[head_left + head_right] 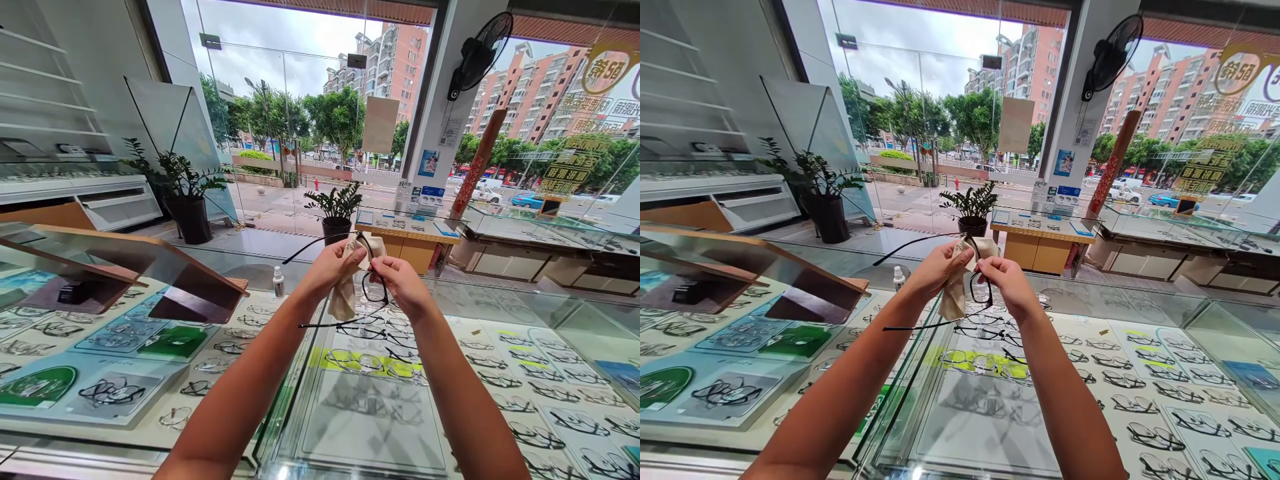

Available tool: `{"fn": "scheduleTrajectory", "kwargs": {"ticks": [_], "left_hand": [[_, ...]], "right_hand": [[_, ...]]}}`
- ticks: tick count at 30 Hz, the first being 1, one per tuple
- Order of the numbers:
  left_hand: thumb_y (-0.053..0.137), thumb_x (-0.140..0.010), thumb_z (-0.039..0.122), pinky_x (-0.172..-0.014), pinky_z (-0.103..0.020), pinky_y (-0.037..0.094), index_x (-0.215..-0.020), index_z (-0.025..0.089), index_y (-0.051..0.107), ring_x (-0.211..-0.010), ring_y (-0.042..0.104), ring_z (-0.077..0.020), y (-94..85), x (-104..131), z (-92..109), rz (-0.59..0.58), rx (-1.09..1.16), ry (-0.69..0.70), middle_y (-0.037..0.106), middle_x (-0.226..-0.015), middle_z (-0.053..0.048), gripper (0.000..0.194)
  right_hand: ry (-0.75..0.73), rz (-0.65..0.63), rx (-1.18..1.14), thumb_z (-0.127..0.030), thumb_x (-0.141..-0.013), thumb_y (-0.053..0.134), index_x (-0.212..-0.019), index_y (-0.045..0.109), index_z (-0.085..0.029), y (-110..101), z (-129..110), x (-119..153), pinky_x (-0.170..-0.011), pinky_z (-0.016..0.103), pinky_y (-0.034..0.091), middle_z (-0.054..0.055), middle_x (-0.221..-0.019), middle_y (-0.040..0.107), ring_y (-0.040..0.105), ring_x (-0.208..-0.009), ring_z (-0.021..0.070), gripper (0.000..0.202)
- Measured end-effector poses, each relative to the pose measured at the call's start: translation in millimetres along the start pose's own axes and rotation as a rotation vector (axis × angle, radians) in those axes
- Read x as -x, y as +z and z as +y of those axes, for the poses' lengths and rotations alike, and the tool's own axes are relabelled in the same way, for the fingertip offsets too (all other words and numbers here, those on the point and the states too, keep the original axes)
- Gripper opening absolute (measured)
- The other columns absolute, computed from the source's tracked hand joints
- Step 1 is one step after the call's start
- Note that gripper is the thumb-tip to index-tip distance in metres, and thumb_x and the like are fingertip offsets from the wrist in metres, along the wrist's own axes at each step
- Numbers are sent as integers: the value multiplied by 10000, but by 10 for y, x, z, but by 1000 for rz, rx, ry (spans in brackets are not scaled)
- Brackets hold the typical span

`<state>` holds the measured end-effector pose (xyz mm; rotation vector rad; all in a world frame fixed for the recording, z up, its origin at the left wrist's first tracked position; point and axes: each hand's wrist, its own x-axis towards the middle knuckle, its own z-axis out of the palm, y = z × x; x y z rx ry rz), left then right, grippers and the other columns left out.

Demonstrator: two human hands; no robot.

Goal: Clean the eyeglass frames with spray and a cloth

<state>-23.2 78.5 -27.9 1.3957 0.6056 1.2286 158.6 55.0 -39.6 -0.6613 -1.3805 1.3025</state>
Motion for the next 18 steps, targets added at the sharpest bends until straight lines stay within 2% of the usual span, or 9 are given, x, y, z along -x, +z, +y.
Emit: {"fn": "scheduleTrajectory", "kwargs": {"ticks": [3, 7, 10, 14, 18], "left_hand": [[952, -669, 548, -626, -240, 444, -915, 131, 724, -669, 597, -127, -2, 2, -5, -29, 27, -32, 703, -802, -42, 535], [992, -614, 517, -651, -244, 458, -938, 117, 732, -687, 607, -129, -4, 0, -18, -70, 123, -71, 708, -820, -53, 576], [991, -609, 531, -649, -248, 461, -973, 119, 737, -672, 597, -125, -1, -2, -29, -70, 112, -58, 697, -805, -40, 605], [962, -628, 605, -599, -242, 439, -906, 145, 710, -609, 539, -107, 53, -17, -90, 28, 40, 50, 638, -720, 4, 593], [869, -660, 754, -531, -241, 407, -782, 169, 655, -542, 473, -91, 141, -38, -158, 155, 41, 134, 564, -637, 26, 635]], "right_hand": [[41, 7, -55, -549, -716, 934, -751, 783, -185, 6, -6, -7, -669, 277, 418, 2, -718, 680, 546, -668, 123, 395], [133, 12, -174, -510, -629, 991, -803, 799, -190, 27, -18, -17, -653, 270, 467, 14, -798, 723, 551, -664, 116, 412], [158, -18, -210, -440, -655, 990, -893, 813, -221, 51, -19, -8, -654, 248, 489, 0, -837, 735, 563, -689, 112, 369], [152, -25, -227, -411, -682, 975, -938, 807, -225, 98, 12, 9, -662, 247, 495, -1, -862, 748, 595, -723, 118, 357], [133, -32, -241, -415, -662, 987, -948, 805, -191, 145, 37, 12, -638, 254, 472, 9, -834, 754, 597, -699, 116, 407]]}}
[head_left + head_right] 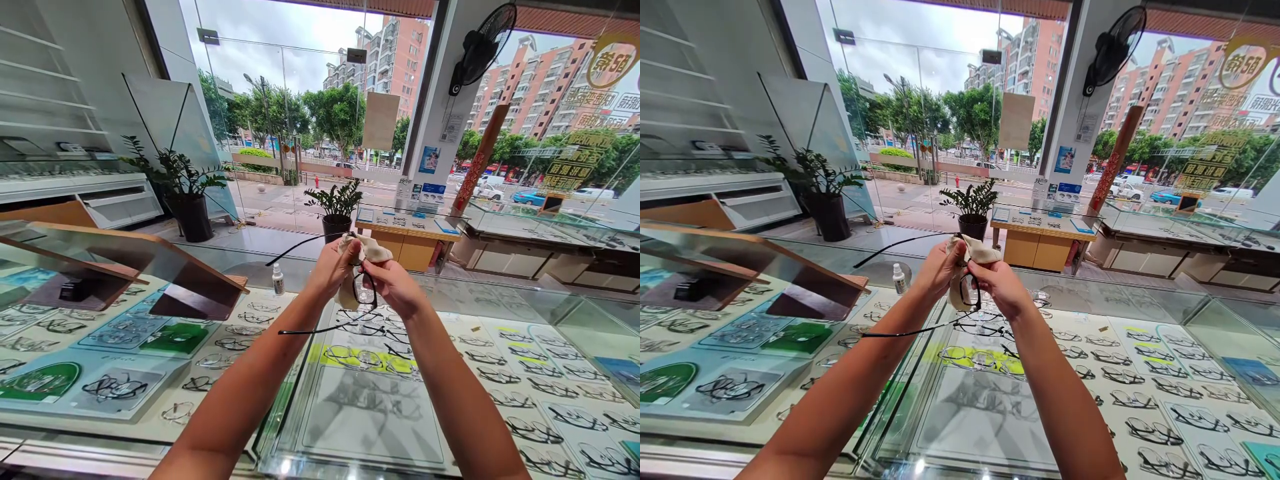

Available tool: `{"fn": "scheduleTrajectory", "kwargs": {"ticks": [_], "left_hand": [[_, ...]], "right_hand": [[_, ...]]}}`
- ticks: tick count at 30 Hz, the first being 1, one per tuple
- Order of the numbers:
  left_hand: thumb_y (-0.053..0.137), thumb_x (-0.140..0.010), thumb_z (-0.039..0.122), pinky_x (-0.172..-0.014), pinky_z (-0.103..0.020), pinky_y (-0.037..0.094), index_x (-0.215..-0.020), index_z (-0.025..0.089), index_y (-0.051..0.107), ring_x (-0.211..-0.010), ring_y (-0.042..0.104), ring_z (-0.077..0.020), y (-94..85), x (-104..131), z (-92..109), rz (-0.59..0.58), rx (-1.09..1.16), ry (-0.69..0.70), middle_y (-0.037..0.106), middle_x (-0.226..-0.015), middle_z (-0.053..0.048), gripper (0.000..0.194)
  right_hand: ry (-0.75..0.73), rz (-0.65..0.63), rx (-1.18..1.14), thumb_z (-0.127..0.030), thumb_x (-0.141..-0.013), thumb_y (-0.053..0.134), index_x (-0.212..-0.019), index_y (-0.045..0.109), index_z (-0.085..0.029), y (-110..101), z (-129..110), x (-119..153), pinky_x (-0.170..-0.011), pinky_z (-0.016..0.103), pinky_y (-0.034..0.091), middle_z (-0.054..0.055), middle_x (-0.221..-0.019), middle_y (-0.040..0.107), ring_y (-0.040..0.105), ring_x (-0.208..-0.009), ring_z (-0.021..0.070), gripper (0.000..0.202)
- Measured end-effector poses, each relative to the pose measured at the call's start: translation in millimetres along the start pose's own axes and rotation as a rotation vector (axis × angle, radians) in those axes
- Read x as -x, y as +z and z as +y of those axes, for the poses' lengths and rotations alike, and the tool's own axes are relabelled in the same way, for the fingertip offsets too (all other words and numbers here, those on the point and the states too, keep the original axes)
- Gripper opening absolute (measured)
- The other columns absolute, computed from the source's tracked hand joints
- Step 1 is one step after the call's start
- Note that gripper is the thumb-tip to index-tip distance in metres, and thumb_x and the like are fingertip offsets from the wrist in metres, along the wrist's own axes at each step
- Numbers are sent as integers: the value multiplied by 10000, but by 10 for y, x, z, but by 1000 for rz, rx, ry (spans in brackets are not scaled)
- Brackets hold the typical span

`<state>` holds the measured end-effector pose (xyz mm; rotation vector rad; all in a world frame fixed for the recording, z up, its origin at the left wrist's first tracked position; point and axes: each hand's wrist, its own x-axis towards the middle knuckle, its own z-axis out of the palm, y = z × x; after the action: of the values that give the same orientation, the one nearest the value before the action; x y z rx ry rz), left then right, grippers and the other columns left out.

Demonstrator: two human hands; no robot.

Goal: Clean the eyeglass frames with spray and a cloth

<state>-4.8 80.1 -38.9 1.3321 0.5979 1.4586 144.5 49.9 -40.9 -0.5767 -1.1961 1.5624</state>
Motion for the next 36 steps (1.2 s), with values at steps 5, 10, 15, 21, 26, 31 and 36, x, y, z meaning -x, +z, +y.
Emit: {"fn": "scheduleTrajectory", "kwargs": {"ticks": [5, 10, 15, 21, 26, 31, 36], "left_hand": [[815, -712, 784, -567, -256, 455, -773, 166, 687, -584, 537, -127, -24, -8, 78, -110, 46, -44, 595, -627, -7, 634], [975, -656, 523, -695, -271, 493, -907, 151, 747, -723, 637, -166, -126, -15, 172, -257, 34, -104, 691, -750, -38, 504], [938, -648, 630, -636, -257, 442, -814, 172, 713, -708, 607, -176, -94, 9, 151, -130, -106, -13, 641, -664, -17, 537], [848, -646, 797, -572, -260, 405, -796, 161, 703, -631, 555, -148, -60, -6, 151, -133, -75, -42, 664, -707, -40, 670], [902, -693, 665, -684, -251, 489, -929, 163, 739, -721, 623, -143, -94, -81, 114, -129, 25, -64, 706, -806, -40, 579], [903, -707, 636, -706, -274, 530, -864, 166, 734, -735, 637, -164, -118, -79, 103, -154, 28, -134, 694, -772, -45, 524], [910, -687, 647, -627, -263, 467, -806, 158, 714, -691, 631, -171, -35, 14, 38, -389, -1, -301, 666, -744, -52, 540]], "right_hand": [[-1, 47, -30, -407, -642, 1003, -885, 798, -181, -48, -47, -16, -588, 236, 438, 0, -801, 741, 561, -645, 95, 391], [28, 78, -54, -409, -644, 991, -850, 777, -174, -134, -94, -45, -522, 240, 378, -17, -762, 713, 486, -556, 72, 379], [32, 17, 2, -445, -656, 980, -782, 753, -179, -68, -98, -11, -498, 248, 330, -15, -714, 688, 463, -547, 76, 372], [21, 69, -50, -440, -645, 992, -817, 760, -180, -121, -107, -26, -493, 244, 345, -14, -745, 698, 452, -540, 71, 388], [-5, 99, -15, -501, -661, 974, -779, 767, -175, -242, -226, -4, -505, 245, 382, -21, -629, 628, 464, -543, 90, 404], [-204, 204, 24, -498, -615, 996, -785, 794, -184, -253, -344, 50, -574, 233, 455, 1, -755, 724, 528, -613, 89, 409], [-242, 256, -20, -508, -603, 996, -825, 778, -227, -266, -282, 5, -631, 252, 518, -13, -768, 745, 619, -679, 127, 419]]}}
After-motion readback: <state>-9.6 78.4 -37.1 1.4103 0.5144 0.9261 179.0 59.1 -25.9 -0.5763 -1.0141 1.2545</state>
